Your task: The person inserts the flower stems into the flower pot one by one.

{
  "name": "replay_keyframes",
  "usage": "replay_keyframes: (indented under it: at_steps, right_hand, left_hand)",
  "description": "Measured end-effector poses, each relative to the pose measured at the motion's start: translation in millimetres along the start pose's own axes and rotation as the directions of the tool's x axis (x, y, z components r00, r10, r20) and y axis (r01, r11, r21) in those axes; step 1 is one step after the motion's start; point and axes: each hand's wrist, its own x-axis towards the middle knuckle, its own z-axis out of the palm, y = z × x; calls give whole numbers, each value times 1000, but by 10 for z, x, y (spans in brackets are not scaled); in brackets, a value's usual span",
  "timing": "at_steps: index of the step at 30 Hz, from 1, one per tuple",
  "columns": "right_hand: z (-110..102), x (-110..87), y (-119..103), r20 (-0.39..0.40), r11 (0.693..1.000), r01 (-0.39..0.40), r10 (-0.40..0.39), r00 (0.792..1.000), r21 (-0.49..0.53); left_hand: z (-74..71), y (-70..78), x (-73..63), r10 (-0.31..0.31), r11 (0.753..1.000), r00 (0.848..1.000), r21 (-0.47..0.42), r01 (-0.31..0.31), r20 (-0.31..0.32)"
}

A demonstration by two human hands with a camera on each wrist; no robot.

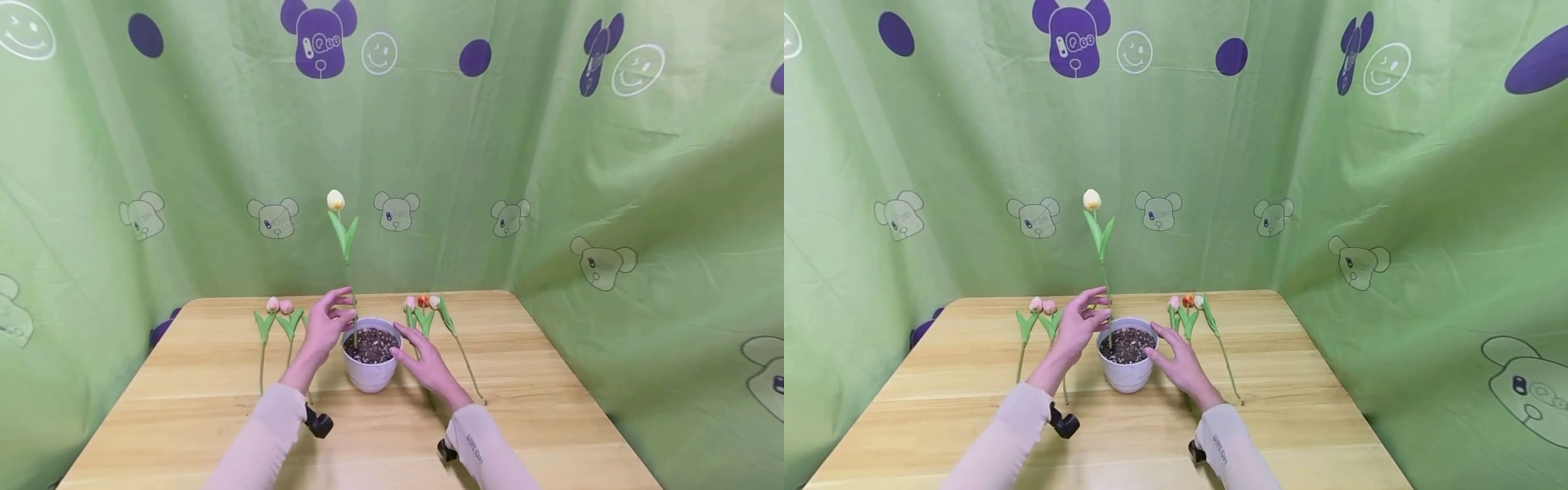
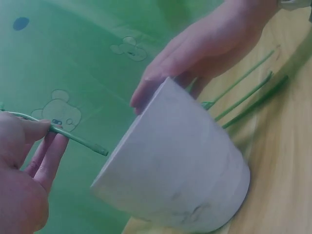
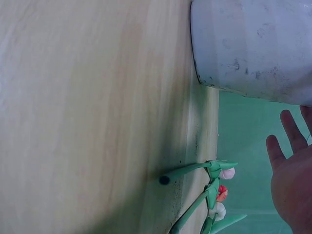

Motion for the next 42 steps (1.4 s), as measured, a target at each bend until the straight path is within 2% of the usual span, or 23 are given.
replay_keyframes:
  at_steps: [8, 18, 34, 42]
  right_hand:
    - [12, -1, -37, 7, 1000, -14, 14, 1000, 8]
    - [13, -11, -62, -1, 1000, -24, 24, 1000, 8]
    - [20, -3, -11, -6, 999, -27, 27, 1000, 34]
    - [22, 1, -3, -12, 999, -27, 28, 1000, 44]
  left_hand:
    - [218, -102, 41, 39, 999, 999, -5, -39, 23]
    - [402, -178, 64, 79, 997, 994, 19, -80, 70]
    - [528, -227, 119, 99, 990, 987, 88, -111, 130]
    - [560, -245, 134, 93, 990, 982, 94, -109, 162]
